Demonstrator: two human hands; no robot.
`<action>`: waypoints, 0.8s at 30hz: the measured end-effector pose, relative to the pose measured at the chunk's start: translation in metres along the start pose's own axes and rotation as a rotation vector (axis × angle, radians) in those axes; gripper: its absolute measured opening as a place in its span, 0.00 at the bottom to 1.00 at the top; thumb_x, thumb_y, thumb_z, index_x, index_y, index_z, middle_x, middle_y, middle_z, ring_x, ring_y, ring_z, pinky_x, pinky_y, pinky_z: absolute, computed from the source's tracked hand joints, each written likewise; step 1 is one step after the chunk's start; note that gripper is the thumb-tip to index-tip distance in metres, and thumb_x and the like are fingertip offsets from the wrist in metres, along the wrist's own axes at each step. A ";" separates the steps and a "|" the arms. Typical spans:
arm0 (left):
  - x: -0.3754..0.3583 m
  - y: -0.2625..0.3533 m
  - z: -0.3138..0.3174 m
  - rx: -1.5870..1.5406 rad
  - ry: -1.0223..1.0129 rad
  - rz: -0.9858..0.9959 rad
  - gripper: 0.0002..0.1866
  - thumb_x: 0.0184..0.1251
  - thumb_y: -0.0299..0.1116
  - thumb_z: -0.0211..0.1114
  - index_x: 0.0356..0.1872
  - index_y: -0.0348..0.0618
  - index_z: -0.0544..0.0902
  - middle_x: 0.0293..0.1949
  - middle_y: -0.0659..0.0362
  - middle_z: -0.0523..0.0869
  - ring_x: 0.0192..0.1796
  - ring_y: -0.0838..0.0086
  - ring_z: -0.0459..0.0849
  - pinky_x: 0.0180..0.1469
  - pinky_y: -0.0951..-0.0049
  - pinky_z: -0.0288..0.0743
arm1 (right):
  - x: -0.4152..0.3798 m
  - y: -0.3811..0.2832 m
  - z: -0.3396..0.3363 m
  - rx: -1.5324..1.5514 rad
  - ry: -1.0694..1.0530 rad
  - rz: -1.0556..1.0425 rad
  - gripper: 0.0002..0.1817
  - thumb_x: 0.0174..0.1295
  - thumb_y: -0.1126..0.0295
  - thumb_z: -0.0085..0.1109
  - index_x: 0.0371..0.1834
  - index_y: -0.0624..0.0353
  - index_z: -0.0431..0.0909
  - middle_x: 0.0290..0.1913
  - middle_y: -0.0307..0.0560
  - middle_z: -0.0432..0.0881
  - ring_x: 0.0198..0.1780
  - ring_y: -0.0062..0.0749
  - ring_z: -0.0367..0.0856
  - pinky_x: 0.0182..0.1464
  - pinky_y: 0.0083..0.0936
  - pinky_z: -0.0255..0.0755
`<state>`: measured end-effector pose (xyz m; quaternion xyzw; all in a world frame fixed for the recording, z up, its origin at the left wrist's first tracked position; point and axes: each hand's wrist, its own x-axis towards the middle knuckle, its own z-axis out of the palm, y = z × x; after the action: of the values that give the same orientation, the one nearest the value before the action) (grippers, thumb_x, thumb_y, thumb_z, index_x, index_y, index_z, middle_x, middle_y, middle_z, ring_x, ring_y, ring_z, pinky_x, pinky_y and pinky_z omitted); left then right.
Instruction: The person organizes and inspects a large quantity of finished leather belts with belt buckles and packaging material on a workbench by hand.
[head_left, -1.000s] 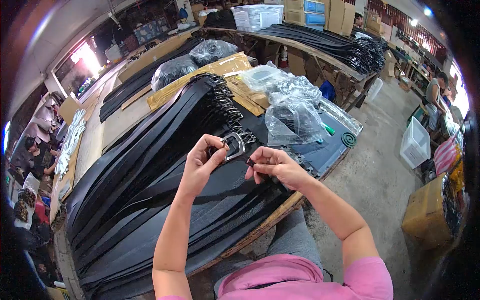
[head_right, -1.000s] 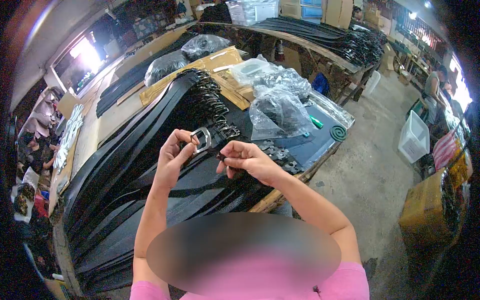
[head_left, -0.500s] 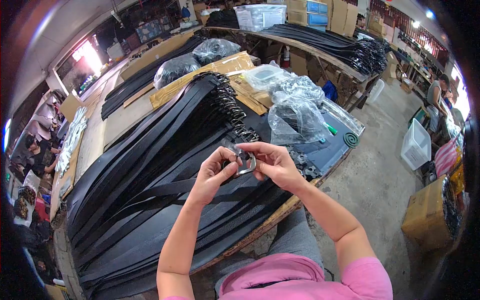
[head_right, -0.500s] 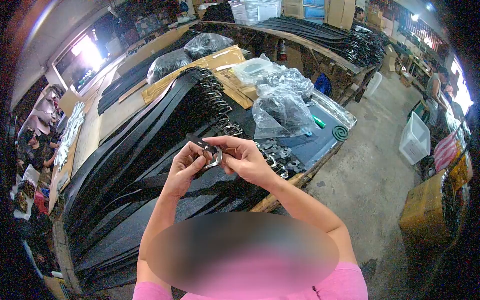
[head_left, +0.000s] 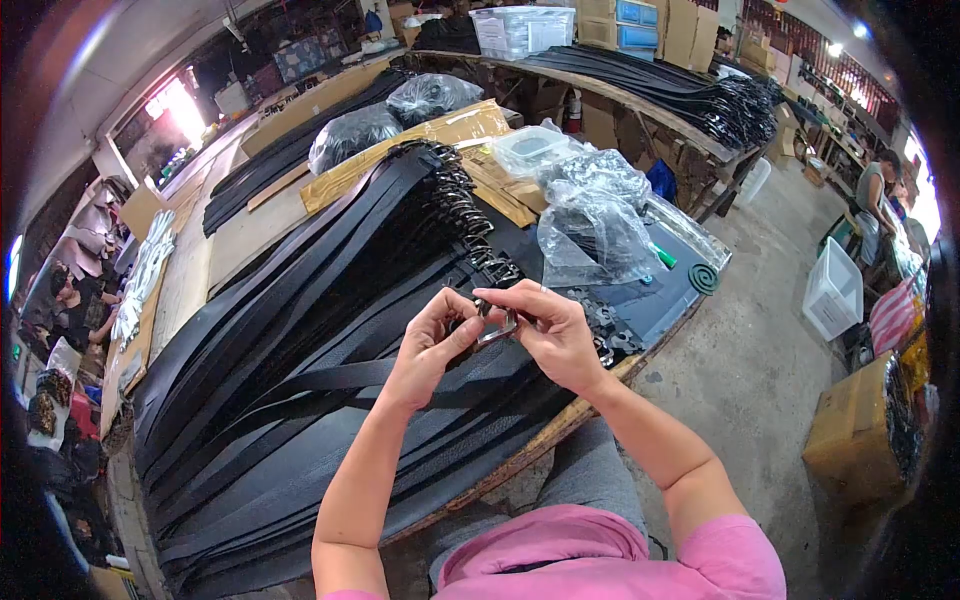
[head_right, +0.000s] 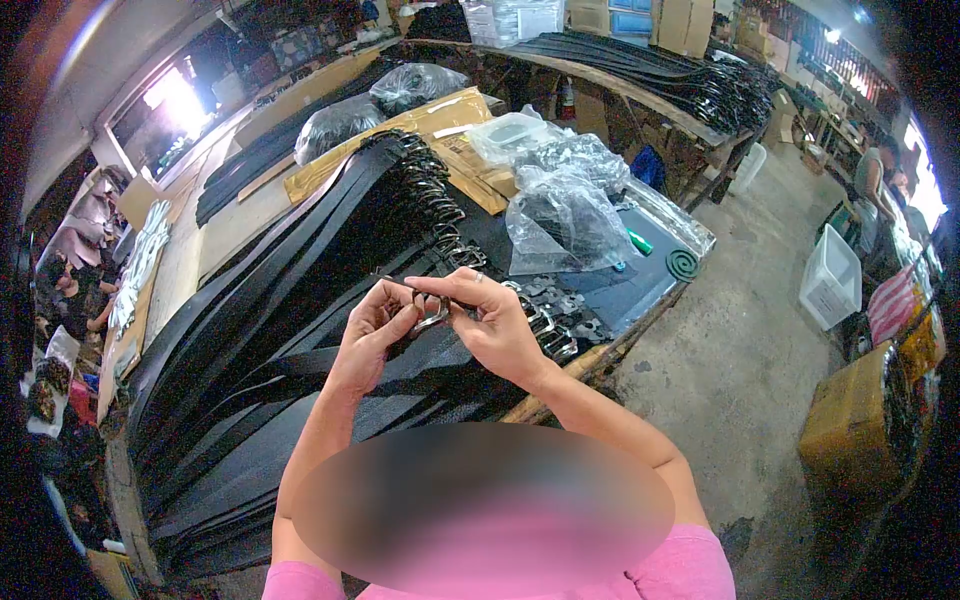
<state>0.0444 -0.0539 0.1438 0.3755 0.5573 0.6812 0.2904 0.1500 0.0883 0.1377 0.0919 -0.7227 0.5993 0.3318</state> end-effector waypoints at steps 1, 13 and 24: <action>-0.001 0.000 0.000 0.007 0.005 -0.009 0.07 0.65 0.32 0.63 0.34 0.45 0.73 0.31 0.69 0.73 0.33 0.87 0.68 0.38 0.85 0.64 | 0.000 0.000 0.001 -0.009 0.006 -0.008 0.25 0.53 0.92 0.45 0.51 0.59 0.80 0.38 0.38 0.76 0.39 0.17 0.74 0.41 0.14 0.68; -0.007 0.022 0.003 0.019 0.004 0.058 0.16 0.58 0.26 0.69 0.45 0.42 0.73 0.35 0.65 0.77 0.39 0.86 0.74 0.42 0.83 0.71 | -0.003 -0.021 -0.016 0.204 -0.069 0.245 0.23 0.54 0.79 0.52 0.56 0.60 0.72 0.37 0.40 0.75 0.39 0.22 0.72 0.45 0.20 0.67; 0.002 0.031 -0.001 0.299 -0.399 -0.142 0.17 0.53 0.28 0.70 0.45 0.35 0.82 0.36 0.64 0.82 0.40 0.84 0.76 0.44 0.81 0.71 | 0.002 -0.030 -0.055 -0.111 -0.610 0.405 0.07 0.64 0.69 0.54 0.36 0.62 0.78 0.25 0.37 0.77 0.27 0.15 0.71 0.30 0.18 0.65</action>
<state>0.0434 -0.0595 0.1741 0.5012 0.6084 0.4816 0.3829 0.1845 0.1324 0.1662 0.1032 -0.8233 0.5578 -0.0196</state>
